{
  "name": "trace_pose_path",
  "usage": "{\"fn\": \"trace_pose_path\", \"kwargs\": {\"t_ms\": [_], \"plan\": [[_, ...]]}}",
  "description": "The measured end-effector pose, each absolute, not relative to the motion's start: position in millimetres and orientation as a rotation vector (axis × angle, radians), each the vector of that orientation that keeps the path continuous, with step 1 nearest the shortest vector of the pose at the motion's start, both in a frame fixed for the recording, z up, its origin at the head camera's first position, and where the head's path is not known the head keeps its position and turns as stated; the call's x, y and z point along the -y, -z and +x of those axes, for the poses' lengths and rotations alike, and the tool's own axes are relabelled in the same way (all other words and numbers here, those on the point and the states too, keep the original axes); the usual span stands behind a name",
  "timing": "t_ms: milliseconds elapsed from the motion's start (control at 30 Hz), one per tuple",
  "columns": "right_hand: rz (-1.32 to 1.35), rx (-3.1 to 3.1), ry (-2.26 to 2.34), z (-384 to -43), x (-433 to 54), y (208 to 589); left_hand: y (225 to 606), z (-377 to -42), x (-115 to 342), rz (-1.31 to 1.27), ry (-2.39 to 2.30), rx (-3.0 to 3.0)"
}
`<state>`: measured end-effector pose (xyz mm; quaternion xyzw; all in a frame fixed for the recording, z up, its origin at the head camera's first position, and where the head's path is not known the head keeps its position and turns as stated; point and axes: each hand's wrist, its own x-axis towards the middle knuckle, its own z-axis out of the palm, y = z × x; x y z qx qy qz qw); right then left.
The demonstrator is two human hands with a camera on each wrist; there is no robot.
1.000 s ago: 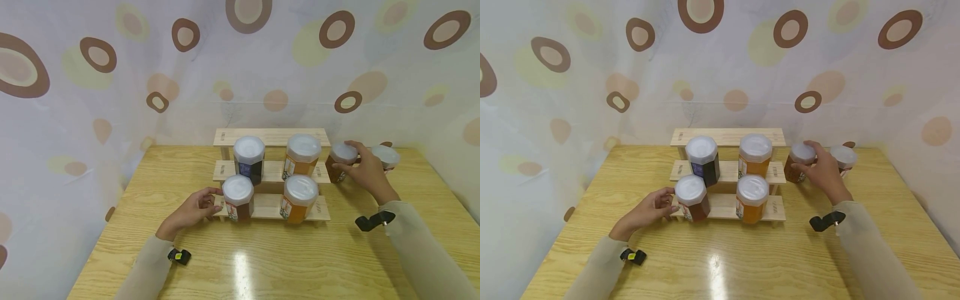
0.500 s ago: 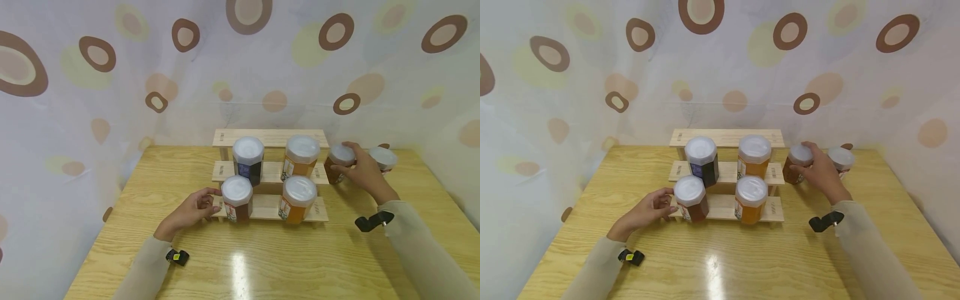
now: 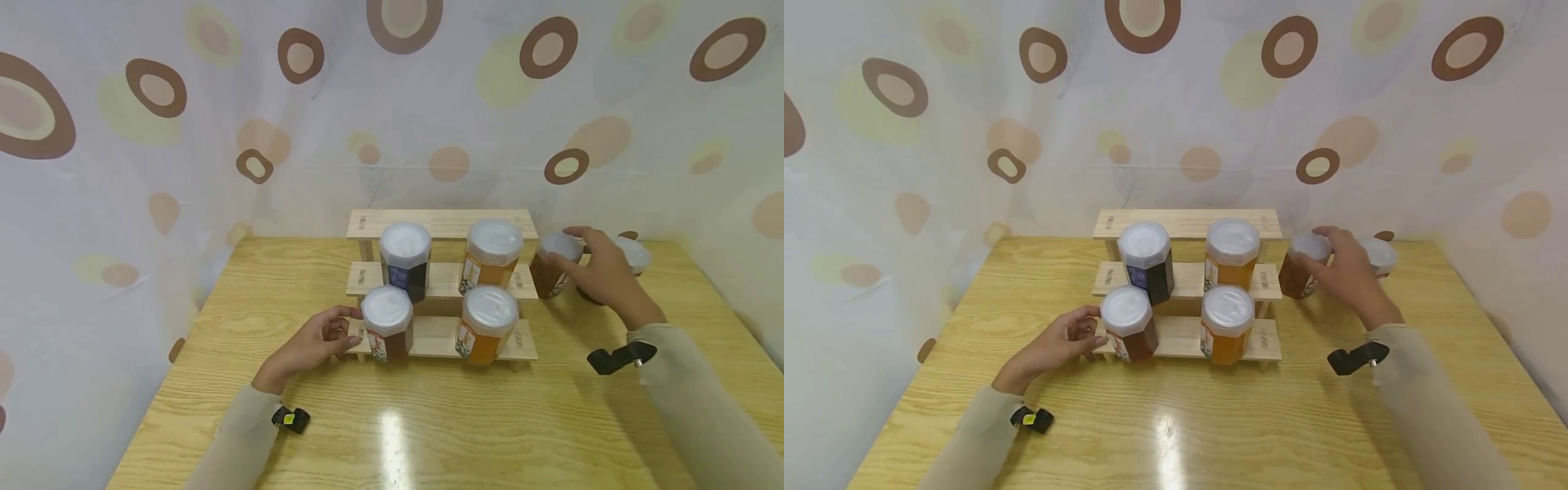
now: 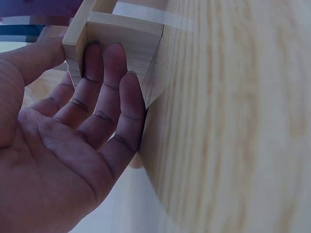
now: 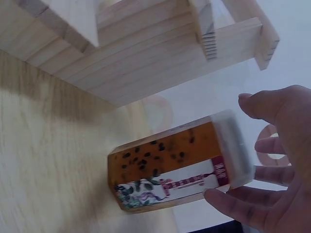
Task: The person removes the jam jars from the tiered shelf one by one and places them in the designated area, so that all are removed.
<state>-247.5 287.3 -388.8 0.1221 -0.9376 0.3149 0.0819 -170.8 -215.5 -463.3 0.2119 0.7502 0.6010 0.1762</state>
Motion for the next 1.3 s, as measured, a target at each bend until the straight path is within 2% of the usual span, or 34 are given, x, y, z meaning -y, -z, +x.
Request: {"fn": "trace_pose_path", "kwargs": {"t_ms": [800,1300], "plan": [[0.505,2.533,-0.97,-219,-259,341,465,-172,216,0.618,-1.701,-2.121],[0.627,2.43,-1.07,-201,-228,332,465,-173,216,0.604,-1.7,-2.119]]}}
